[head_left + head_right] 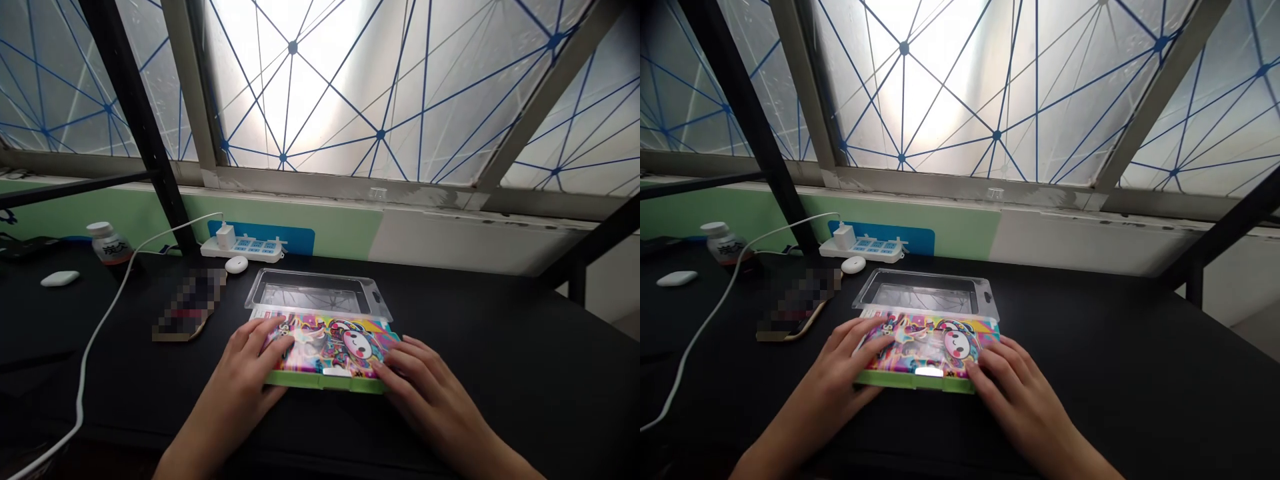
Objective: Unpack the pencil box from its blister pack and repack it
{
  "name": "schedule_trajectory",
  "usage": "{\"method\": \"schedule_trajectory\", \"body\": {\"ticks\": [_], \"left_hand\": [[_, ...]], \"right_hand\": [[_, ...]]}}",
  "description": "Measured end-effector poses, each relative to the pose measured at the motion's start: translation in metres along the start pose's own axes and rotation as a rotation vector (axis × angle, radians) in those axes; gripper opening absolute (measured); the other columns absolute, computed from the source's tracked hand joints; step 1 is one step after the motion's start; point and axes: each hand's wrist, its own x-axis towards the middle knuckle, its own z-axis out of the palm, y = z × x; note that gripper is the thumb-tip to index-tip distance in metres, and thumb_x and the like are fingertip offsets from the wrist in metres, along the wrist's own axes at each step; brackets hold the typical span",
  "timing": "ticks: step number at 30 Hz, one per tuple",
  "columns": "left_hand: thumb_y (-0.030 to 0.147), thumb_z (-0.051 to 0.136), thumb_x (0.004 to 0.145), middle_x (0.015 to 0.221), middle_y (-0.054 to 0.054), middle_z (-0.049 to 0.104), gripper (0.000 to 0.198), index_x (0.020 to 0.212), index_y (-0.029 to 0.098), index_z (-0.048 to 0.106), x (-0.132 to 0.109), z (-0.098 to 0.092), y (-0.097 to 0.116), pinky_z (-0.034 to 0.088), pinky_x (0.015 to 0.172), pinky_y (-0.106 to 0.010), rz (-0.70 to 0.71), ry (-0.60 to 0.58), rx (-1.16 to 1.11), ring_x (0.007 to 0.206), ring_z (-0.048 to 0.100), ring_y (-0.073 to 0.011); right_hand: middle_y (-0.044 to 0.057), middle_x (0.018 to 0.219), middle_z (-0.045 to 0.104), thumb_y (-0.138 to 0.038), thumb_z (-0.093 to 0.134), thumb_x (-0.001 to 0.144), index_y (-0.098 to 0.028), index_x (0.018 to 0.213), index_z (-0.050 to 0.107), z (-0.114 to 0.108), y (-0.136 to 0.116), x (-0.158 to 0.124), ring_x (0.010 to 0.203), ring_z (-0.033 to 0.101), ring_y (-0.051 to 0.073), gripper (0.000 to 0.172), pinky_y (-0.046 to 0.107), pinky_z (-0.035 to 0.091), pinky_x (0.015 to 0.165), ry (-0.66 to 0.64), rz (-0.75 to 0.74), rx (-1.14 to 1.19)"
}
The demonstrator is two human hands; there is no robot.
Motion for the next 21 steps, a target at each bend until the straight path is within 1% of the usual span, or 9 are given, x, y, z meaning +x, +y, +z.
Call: {"method": "schedule_trajectory", "body": {"ticks": [3,5,7,9,11,14,17,19,21], "left_hand": [[0.039,0.074,0.085,0.159,-0.009,0.037,0.069,0.146,0.031,0.041,-0.006,0.000,-0.006,0.041,0.112,-0.052,-0.236,-0.185,-0.142,0.144,0.035,-0.0349],[0.042,0.073,0.085,0.161,-0.008,0.034,0.077,0.151,0.033,0.034,-0.005,-0.003,-0.006,0.037,0.115,-0.053,-0.324,-0.246,-0.213,0.146,0.034,-0.0334],[0.039,0.074,0.084,0.160,-0.007,0.036,0.079,0.152,0.032,0.033,-0.003,-0.005,-0.005,0.033,0.118,-0.052,-0.367,-0.248,-0.252,0.146,0.035,-0.0323],[0.035,0.074,0.083,0.158,-0.007,0.039,0.079,0.151,0.032,0.034,-0.001,-0.004,-0.003,0.033,0.118,-0.050,-0.386,-0.229,-0.277,0.145,0.036,-0.0316],[0.033,0.075,0.081,0.156,-0.006,0.042,0.081,0.151,0.033,0.034,-0.001,-0.003,-0.003,0.034,0.117,-0.048,-0.391,-0.213,-0.299,0.144,0.039,-0.0314],[0.034,0.076,0.081,0.152,-0.007,0.046,0.086,0.153,0.035,0.029,-0.001,-0.003,-0.002,0.039,0.114,-0.047,-0.409,-0.210,-0.330,0.141,0.043,-0.0322],[0.036,0.076,0.081,0.150,-0.010,0.047,0.102,0.158,0.038,0.010,-0.002,-0.005,-0.001,0.043,0.108,-0.049,-0.485,-0.242,-0.368,0.138,0.046,-0.0337],[0.035,0.078,0.079,0.151,-0.010,0.045,0.113,0.158,0.040,-0.003,-0.002,-0.007,0.000,0.043,0.106,-0.051,-0.532,-0.260,-0.379,0.138,0.046,-0.0347],[0.034,0.079,0.078,0.152,-0.009,0.044,0.117,0.157,0.042,-0.008,-0.002,-0.008,0.002,0.043,0.105,-0.050,-0.548,-0.259,-0.377,0.137,0.046,-0.0351]], "right_hand": [[0.016,0.134,0.060,-0.025,0.062,0.094,-0.019,0.124,0.058,0.011,-0.002,-0.003,0.126,0.056,0.028,0.030,0.045,0.053,0.101,-0.074,0.109,0.116],[0.019,0.146,0.051,-0.041,0.068,0.091,-0.019,0.133,0.052,0.015,0.000,-0.003,0.134,0.051,0.032,0.050,0.049,0.052,0.103,-0.156,0.189,0.190],[0.018,0.152,0.046,-0.048,0.069,0.088,-0.021,0.143,0.044,0.015,0.005,-0.005,0.138,0.046,0.033,0.066,0.051,0.048,0.107,-0.238,0.259,0.255],[0.015,0.153,0.046,-0.047,0.068,0.089,-0.025,0.145,0.044,0.010,0.011,-0.006,0.138,0.047,0.031,0.065,0.049,0.046,0.109,-0.315,0.347,0.338],[0.012,0.151,0.050,-0.047,0.069,0.088,-0.028,0.141,0.051,0.000,0.018,0.000,0.135,0.050,0.030,0.060,0.046,0.046,0.109,-0.394,0.435,0.428],[0.008,0.140,0.061,-0.052,0.071,0.084,-0.031,0.132,0.061,-0.016,0.031,0.022,0.125,0.059,0.031,0.054,0.044,0.048,0.105,-0.519,0.562,0.547],[0.006,0.114,0.074,-0.056,0.062,0.089,-0.028,0.116,0.072,-0.021,0.044,0.047,0.099,0.069,0.028,0.040,0.037,0.055,0.086,-0.556,0.704,0.638],[0.005,0.091,0.076,-0.060,0.058,0.090,-0.024,0.101,0.075,-0.014,0.050,0.056,0.079,0.069,0.024,0.042,0.032,0.054,0.069,-0.447,0.821,0.610],[0.004,0.076,0.073,-0.063,0.058,0.088,-0.022,0.095,0.073,-0.003,0.051,0.056,0.066,0.065,0.021,0.045,0.030,0.051,0.058,-0.268,0.930,0.535]]}}
